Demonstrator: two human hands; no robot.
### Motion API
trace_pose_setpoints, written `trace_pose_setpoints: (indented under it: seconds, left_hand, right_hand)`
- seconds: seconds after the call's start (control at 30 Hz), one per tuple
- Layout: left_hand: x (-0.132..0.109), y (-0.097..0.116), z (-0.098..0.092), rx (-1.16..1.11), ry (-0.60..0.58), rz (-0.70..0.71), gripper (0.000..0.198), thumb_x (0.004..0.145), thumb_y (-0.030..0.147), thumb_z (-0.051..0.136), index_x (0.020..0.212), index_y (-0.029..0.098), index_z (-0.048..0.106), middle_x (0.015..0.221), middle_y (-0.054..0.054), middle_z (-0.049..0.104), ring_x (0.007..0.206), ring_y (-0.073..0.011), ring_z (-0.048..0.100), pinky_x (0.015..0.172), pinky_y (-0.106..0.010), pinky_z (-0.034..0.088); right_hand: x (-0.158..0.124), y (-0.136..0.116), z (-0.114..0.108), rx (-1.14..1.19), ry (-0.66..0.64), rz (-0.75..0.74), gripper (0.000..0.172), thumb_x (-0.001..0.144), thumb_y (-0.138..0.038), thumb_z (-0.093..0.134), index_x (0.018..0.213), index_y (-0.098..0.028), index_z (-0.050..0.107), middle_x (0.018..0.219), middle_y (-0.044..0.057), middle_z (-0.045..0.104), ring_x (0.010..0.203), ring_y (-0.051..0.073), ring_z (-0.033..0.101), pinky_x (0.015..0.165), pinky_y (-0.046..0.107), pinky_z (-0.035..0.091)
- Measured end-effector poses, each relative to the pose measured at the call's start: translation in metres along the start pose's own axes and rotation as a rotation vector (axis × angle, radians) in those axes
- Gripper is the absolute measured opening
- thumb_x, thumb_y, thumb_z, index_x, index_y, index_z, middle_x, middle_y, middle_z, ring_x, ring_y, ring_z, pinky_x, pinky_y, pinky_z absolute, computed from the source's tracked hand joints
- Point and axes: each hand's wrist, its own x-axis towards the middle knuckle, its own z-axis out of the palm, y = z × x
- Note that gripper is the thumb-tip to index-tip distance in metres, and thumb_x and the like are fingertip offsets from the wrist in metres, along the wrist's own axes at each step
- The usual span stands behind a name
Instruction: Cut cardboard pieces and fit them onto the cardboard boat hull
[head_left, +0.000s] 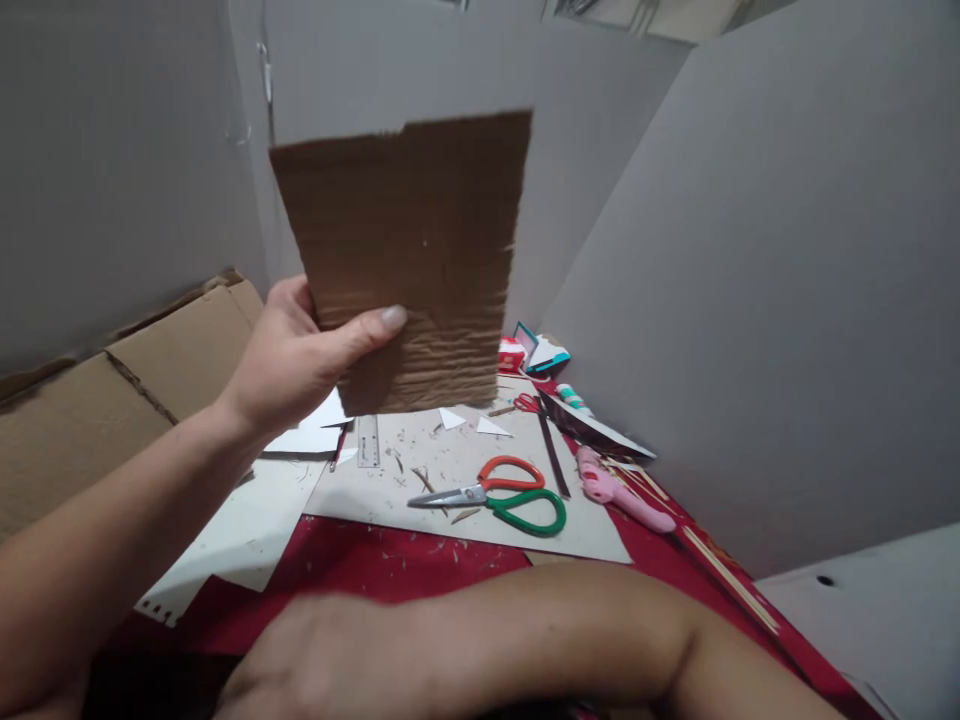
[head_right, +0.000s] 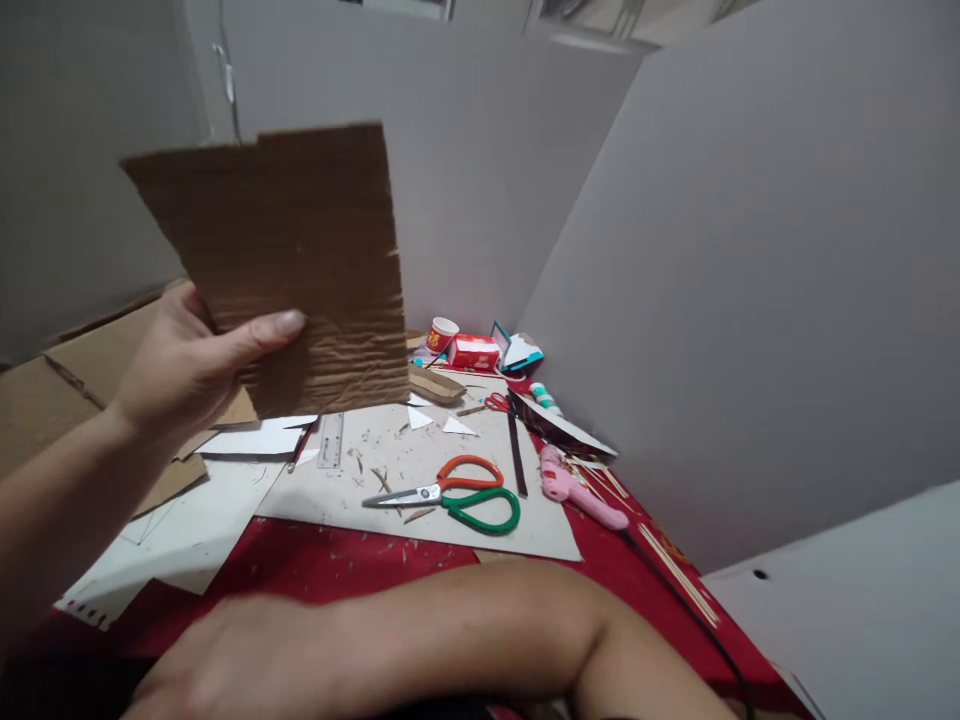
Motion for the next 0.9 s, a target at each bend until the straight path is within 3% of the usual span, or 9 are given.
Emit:
trace_pose_setpoints:
  seconds: [0.03, 0.13, 0.17, 0.23, 0.47, 0.57, 0.77, 0.83, 0.9]
  left_hand:
    - [-0.004, -0.003, -0.004, 0.029, 0.004, -0.049, 0.019, 0.072, 0.018, 0.077, 0.090, 0.021, 0.073, 0.096, -0.001, 0.076, 0.096, -0.0248, 0.069, 0.090, -0.038, 0.052]
    - [-0.011, -0.015, -0.015, 0.089, 0.037, -0.162, 0.021, 0.071, 0.024, 0.077, 0.092, 0.023, 0.073, 0.099, -0.001, 0.076, 0.097, -0.0252, 0.069, 0.089, -0.037, 0.054]
    - [-0.011, -0.020, -0.017, 0.093, 0.055, -0.191, 0.021, 0.071, 0.026, 0.077, 0.091, 0.023, 0.074, 0.099, -0.001, 0.076, 0.096, -0.0248, 0.069, 0.088, -0.036, 0.054]
    - [-0.011, -0.032, -0.018, 0.079, 0.094, -0.259, 0.024, 0.068, 0.029, 0.079, 0.090, 0.022, 0.073, 0.098, -0.003, 0.076, 0.094, -0.0246, 0.070, 0.088, -0.037, 0.054]
    - [-0.004, -0.070, -0.002, 0.008, 0.145, -0.428, 0.041, 0.061, 0.035, 0.082, 0.096, 0.019, 0.071, 0.098, -0.005, 0.076, 0.092, -0.0264, 0.070, 0.084, -0.035, 0.056]
    - [-0.003, -0.079, 0.000, 0.027, 0.133, -0.449, 0.041, 0.061, 0.033, 0.082, 0.097, 0.019, 0.071, 0.098, -0.005, 0.076, 0.093, -0.0267, 0.070, 0.087, -0.037, 0.055]
    - [-0.003, -0.086, -0.007, 0.039, 0.174, -0.451, 0.037, 0.062, 0.032, 0.081, 0.096, 0.019, 0.071, 0.100, -0.006, 0.075, 0.096, -0.0294, 0.068, 0.089, -0.041, 0.055]
    - [-0.004, -0.086, -0.009, 0.041, 0.175, -0.446, 0.035, 0.063, 0.031, 0.080, 0.095, 0.020, 0.072, 0.101, -0.005, 0.075, 0.097, -0.0290, 0.068, 0.088, -0.039, 0.055]
    - [-0.005, -0.086, -0.011, 0.037, 0.177, -0.452, 0.033, 0.064, 0.030, 0.080, 0.095, 0.020, 0.072, 0.101, -0.004, 0.075, 0.097, -0.0277, 0.069, 0.086, -0.036, 0.056]
  right_hand:
    - [-0.024, 0.004, -0.010, -0.045, 0.100, 0.171, 0.027, 0.095, -0.028, 0.045, 0.109, -0.011, 0.061, 0.101, 0.009, 0.070, 0.097, 0.017, 0.063, 0.084, 0.024, 0.049]
    - [-0.099, 0.020, -0.044, -0.183, 0.278, 0.695, 0.025, 0.092, -0.027, 0.050, 0.110, -0.013, 0.061, 0.102, 0.013, 0.068, 0.095, 0.020, 0.063, 0.087, 0.032, 0.049]
    - [-0.119, 0.025, -0.055, -0.242, 0.249, 0.838, 0.027, 0.089, -0.030, 0.057, 0.110, -0.013, 0.062, 0.104, 0.015, 0.066, 0.097, 0.023, 0.061, 0.086, 0.036, 0.049]
    - [-0.150, 0.029, -0.069, -0.296, 0.113, 0.977, 0.041, 0.081, -0.035, 0.067, 0.115, -0.014, 0.060, 0.111, 0.015, 0.062, 0.102, 0.027, 0.057, 0.087, 0.040, 0.047]
    - [-0.172, 0.023, -0.070, -0.373, -0.071, 0.895, 0.019, 0.093, -0.028, 0.050, 0.104, -0.017, 0.061, 0.094, 0.008, 0.058, 0.084, 0.018, 0.054, 0.075, 0.030, 0.042]
    - [-0.182, 0.030, -0.077, -0.378, -0.044, 0.897, 0.018, 0.096, -0.025, 0.045, 0.100, -0.016, 0.060, 0.094, 0.008, 0.057, 0.084, 0.017, 0.053, 0.074, 0.028, 0.042]
    - [-0.210, 0.058, -0.097, -0.437, 0.052, 1.123, 0.016, 0.092, -0.023, 0.050, 0.097, -0.014, 0.063, 0.092, 0.010, 0.060, 0.084, 0.020, 0.057, 0.077, 0.032, 0.046]
    - [-0.209, 0.059, -0.094, -0.469, 0.094, 1.178, 0.022, 0.092, -0.023, 0.049, 0.106, -0.011, 0.061, 0.099, 0.015, 0.060, 0.092, 0.024, 0.058, 0.082, 0.037, 0.047]
    - [-0.201, 0.053, -0.083, -0.485, 0.140, 1.187, 0.036, 0.093, -0.027, 0.046, 0.125, -0.009, 0.052, 0.120, 0.020, 0.055, 0.111, 0.027, 0.053, 0.093, 0.042, 0.043]
